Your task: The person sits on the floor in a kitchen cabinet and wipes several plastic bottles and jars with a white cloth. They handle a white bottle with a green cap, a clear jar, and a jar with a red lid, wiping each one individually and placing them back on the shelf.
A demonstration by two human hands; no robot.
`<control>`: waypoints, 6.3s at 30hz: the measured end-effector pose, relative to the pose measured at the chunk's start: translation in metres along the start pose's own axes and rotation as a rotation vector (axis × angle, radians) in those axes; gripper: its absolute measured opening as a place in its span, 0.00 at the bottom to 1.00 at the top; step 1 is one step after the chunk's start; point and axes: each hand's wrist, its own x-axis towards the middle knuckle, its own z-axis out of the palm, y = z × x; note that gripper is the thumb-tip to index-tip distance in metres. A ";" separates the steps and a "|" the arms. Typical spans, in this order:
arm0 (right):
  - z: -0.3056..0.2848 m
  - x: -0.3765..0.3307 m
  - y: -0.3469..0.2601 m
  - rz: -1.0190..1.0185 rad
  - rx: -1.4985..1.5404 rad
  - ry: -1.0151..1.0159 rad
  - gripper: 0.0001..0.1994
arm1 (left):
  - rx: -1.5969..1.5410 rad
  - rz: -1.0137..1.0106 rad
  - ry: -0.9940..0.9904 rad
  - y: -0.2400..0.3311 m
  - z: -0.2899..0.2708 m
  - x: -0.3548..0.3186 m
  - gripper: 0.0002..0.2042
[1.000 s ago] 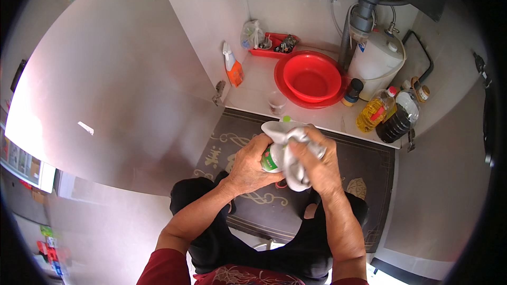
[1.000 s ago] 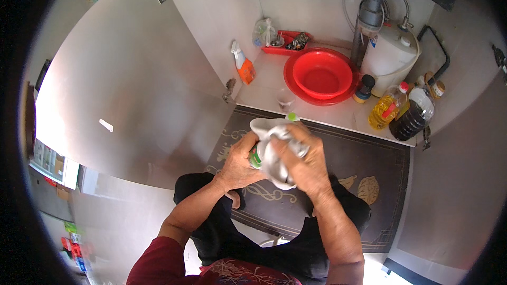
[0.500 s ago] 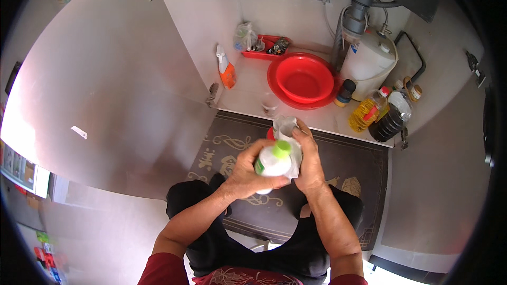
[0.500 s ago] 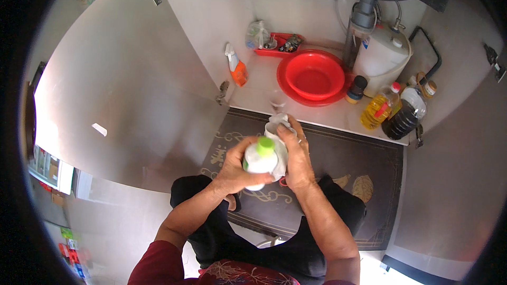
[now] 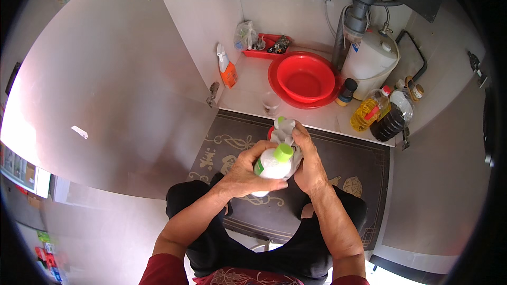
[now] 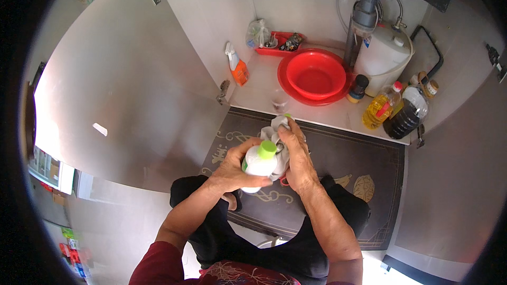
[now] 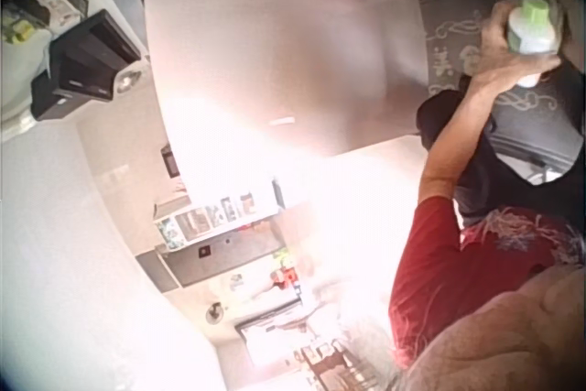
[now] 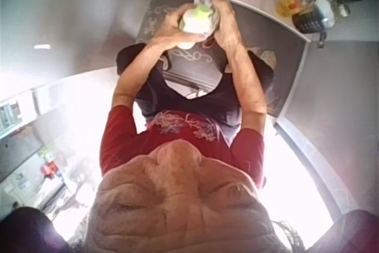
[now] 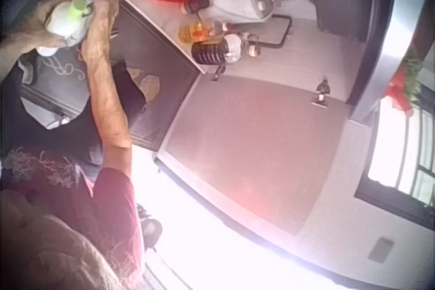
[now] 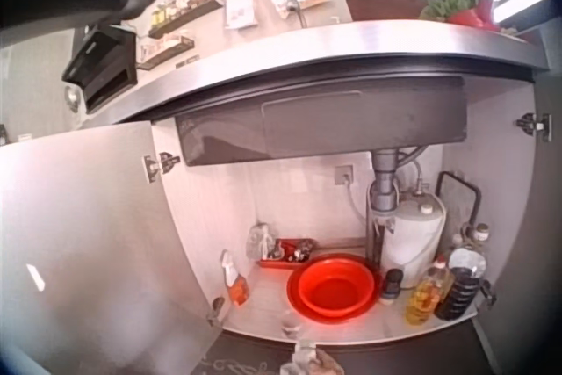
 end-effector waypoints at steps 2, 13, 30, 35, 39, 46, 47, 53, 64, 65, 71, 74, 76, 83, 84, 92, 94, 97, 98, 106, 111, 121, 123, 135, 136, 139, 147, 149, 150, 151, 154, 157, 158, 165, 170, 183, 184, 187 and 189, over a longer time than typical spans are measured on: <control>0.000 -0.005 -0.007 0.019 -0.031 -0.097 0.36 | -0.377 -0.086 0.100 -0.011 -0.006 0.003 0.29; -0.020 -0.015 -0.019 -0.131 -0.376 -0.183 0.24 | -0.895 -0.069 0.096 -0.017 -0.034 0.004 0.25; 0.014 -0.034 -0.038 -0.888 -0.941 -0.169 0.27 | -0.197 -0.020 0.085 0.004 -0.009 0.005 0.31; 0.013 -0.036 -0.029 -0.858 -0.971 -0.245 0.27 | 0.079 0.116 0.119 0.012 -0.007 0.003 0.28; 0.002 -0.025 -0.031 -0.347 -0.483 -0.213 0.20 | 0.114 0.184 0.117 0.009 -0.007 0.002 0.27; 0.000 -0.022 -0.030 -0.134 0.025 -0.177 0.27 | -0.069 0.224 0.087 0.010 -0.006 0.002 0.31; 0.002 -0.023 -0.030 -0.140 -0.017 -0.222 0.27 | -0.096 0.211 0.090 0.007 -0.008 0.002 0.31; 0.014 -0.028 -0.014 -0.723 -0.855 -0.216 0.28 | -0.326 0.124 0.178 -0.009 -0.019 0.005 0.34; 0.003 -0.034 -0.035 -0.474 -0.645 -0.392 0.21 | -0.254 0.072 -0.032 -0.004 -0.031 -0.005 0.55; -0.001 -0.032 -0.040 -0.423 -0.647 -0.431 0.21 | -0.238 0.060 -0.075 -0.002 -0.033 -0.006 0.58; -0.005 -0.030 -0.052 -0.324 -0.569 -0.440 0.23 | -0.157 -0.168 -0.338 0.035 -0.027 -0.013 0.68; -0.002 -0.030 -0.051 -0.414 -0.864 -0.698 0.22 | 0.058 -0.210 -0.447 0.029 -0.022 -0.009 0.70; 0.002 -0.033 -0.049 -0.393 -1.094 -0.885 0.20 | 0.131 -0.164 -0.496 0.016 -0.018 -0.010 0.70; -0.004 -0.025 -0.050 -0.295 -0.918 -0.698 0.18 | -0.030 -0.157 -0.360 0.008 -0.019 -0.010 0.69; -0.008 -0.023 -0.051 -0.232 -0.819 -0.611 0.19 | -0.170 -0.177 -0.303 0.009 -0.018 -0.012 0.67; 0.003 -0.016 -0.022 -0.169 -0.102 -0.177 0.26 | -0.587 0.014 0.183 -0.016 -0.008 0.008 0.33; 0.008 -0.012 -0.014 -0.295 -0.308 -0.200 0.24 | -0.685 0.063 0.235 -0.019 -0.006 0.012 0.27; 0.019 -0.010 -0.011 -0.726 -0.771 -0.216 0.25 | -0.829 0.053 0.358 -0.016 -0.002 0.019 0.23; 0.020 -0.012 -0.009 -0.753 -0.853 -0.231 0.27 | -0.872 0.044 0.409 -0.014 -0.001 0.021 0.22; 0.015 -0.023 0.014 -0.502 -0.680 -0.268 0.24 | -1.019 -0.008 0.572 -0.035 -0.033 0.032 0.25; 0.012 -0.012 -0.003 -0.136 -0.045 -0.058 0.20 | -1.045 0.038 0.388 -0.019 -0.022 0.033 0.24; 0.020 -0.006 -0.022 -0.484 -0.627 -0.246 0.23 | -0.860 0.022 0.260 -0.038 0.002 0.026 0.22; 0.014 -0.004 -0.025 -0.171 -0.416 -0.187 0.22 | -0.873 0.029 0.246 -0.037 0.002 0.025 0.22; 0.035 0.000 0.035 -0.228 0.140 0.016 0.25 | -1.025 0.068 0.553 -0.024 0.000 0.046 0.31; 0.036 0.001 0.037 -0.238 0.136 0.020 0.23 | -1.015 0.050 0.551 -0.024 0.000 0.046 0.32; 0.038 -0.004 0.044 -0.261 -0.032 0.086 0.25 | -0.922 0.007 0.640 -0.026 0.001 0.046 0.35; 0.027 -0.023 0.009 -0.133 -0.356 -0.227 0.17 | -0.928 0.008 0.580 -0.025 -0.012 0.043 0.36; 0.020 -0.028 0.007 -0.084 -0.375 -0.445 0.21 | -1.045 0.003 0.349 -0.020 -0.022 0.038 0.35; 0.017 -0.027 0.013 -0.315 -0.512 -0.506 0.21 | -1.074 -0.020 0.479 -0.017 -0.018 0.043 0.33; 0.013 -0.026 0.015 -0.552 -0.650 -0.560 0.21 | -1.105 -0.008 0.445 -0.016 -0.017 0.045 0.32; 0.010 -0.034 -0.012 -0.210 -0.452 -0.479 0.21 | -1.160 0.084 0.328 -0.017 -0.027 0.039 0.28; 0.010 -0.026 -0.019 -0.156 -0.276 -0.143 0.20 | -1.279 0.108 0.335 -0.015 -0.024 0.041 0.28; 0.011 -0.021 -0.012 -0.192 -0.234 -0.133 0.20 | -1.240 0.101 0.323 -0.017 -0.022 0.041 0.28; 0.027 -0.004 0.020 -0.208 -0.361 -0.032 0.19 | -1.100 0.085 0.454 -0.040 -0.014 0.044 0.34; 0.030 -0.008 0.027 -0.183 -0.293 -0.084 0.14 | -0.995 0.009 0.553 -0.026 -0.009 0.040 0.38; 0.026 -0.025 -0.027 -0.724 -0.783 -0.268 0.25 | -0.986 0.109 0.122 -0.034 -0.009 0.033 0.31; 0.026 -0.024 -0.026 -0.755 -0.828 -0.263 0.25 | -0.970 0.103 0.088 -0.033 -0.010 0.032 0.31; 0.018 -0.020 -0.030 -0.705 -0.887 -0.220 0.24 | -0.907 0.091 0.006 -0.031 -0.010 0.030 0.33; 0.013 -0.016 -0.030 -0.632 -0.797 -0.192 0.24 | -0.845 0.090 -0.027 -0.034 -0.009 0.026 0.34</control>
